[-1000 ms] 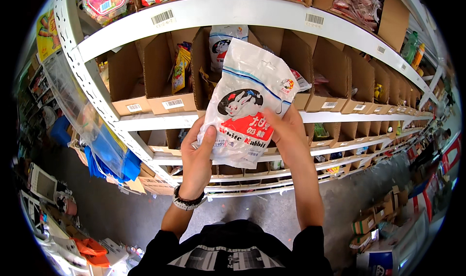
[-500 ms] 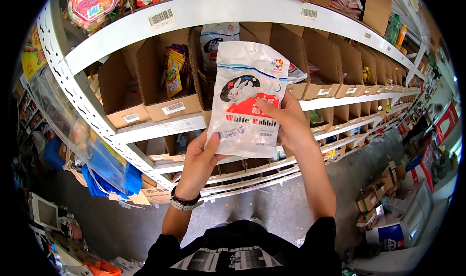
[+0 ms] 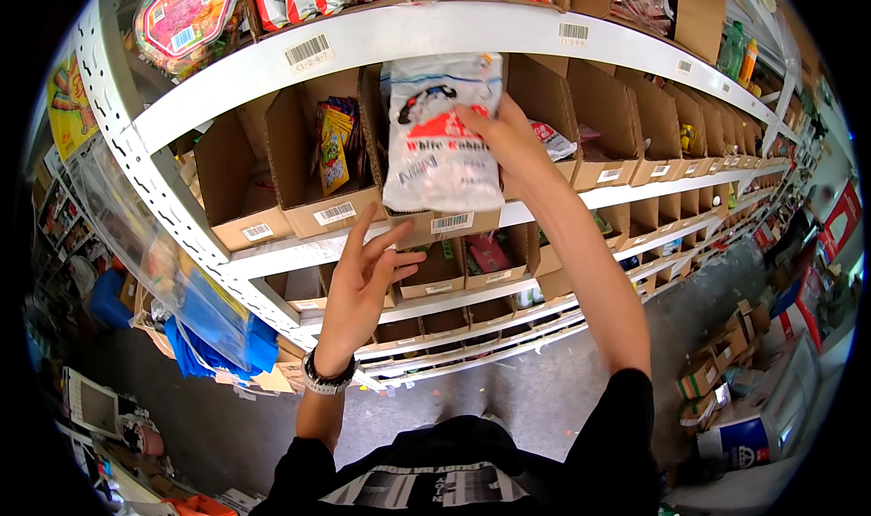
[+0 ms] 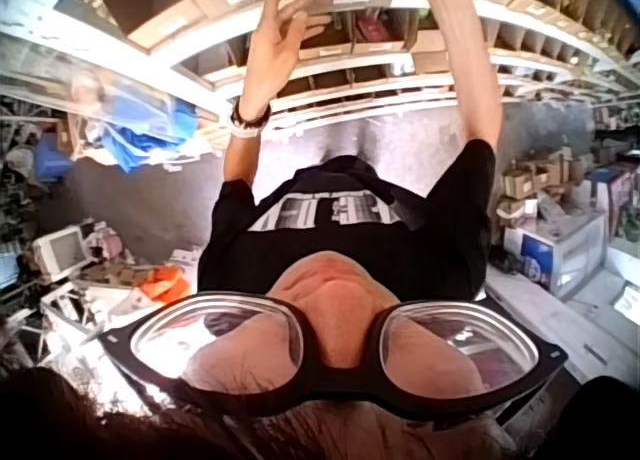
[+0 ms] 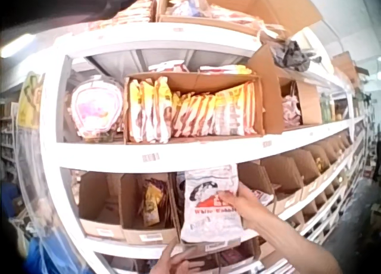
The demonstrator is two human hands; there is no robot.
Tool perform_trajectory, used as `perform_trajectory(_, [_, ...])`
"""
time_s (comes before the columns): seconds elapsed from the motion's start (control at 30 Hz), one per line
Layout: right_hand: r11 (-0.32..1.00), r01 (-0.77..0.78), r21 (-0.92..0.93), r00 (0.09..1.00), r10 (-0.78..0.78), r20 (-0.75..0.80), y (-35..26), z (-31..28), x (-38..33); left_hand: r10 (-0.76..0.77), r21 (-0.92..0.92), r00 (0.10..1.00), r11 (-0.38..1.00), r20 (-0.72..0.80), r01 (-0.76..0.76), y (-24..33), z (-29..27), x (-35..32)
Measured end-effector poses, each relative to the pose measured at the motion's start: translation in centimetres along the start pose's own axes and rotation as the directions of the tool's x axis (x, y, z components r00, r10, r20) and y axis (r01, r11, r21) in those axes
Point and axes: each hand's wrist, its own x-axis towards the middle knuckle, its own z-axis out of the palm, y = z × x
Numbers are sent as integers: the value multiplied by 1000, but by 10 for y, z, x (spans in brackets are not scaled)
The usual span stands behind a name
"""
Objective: The person organizes various packaged food items on store shelves. They pick up and arrange white and yellow snack packets, then sit on the floor to sort white packets into a cardboard box. Finally, they place the box back on the shelf and arrange other items like brown snack bags and jars.
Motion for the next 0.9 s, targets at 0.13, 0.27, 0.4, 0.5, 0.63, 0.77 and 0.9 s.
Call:
perform_trajectory(0.13, [974,-55,-220,998,55,-3,-2,12,49,14,54,999,998,36,-16,2,9,-10])
perform_trajectory(0.27, [863,-85,-498,990,17,-140,3,18,92,112,302,993,946,47,-121,1,18,-11])
perform_trajectory(0.4, [523,353,-776,860,-507,49,14,8,127,279,601,957,753,76,-267,1,25,-1])
perform_trajectory(0.5, [441,236,-866,903,-428,28,34,30,124,280,731,959,647,37,-217,-8,23,9])
perform_trajectory(0.63, [670,224,-707,920,-385,-73,56,20,167,325,760,945,607,30,-233,-13,34,20])
perform_trajectory(0.77, [710,287,-643,903,-425,-66,82,11,194,332,775,943,589,26,-229,-20,33,23])
perform_trajectory(0.9, [389,170,-905,883,-468,-35,86,21,184,330,776,944,588,28,-228,-24,34,23])
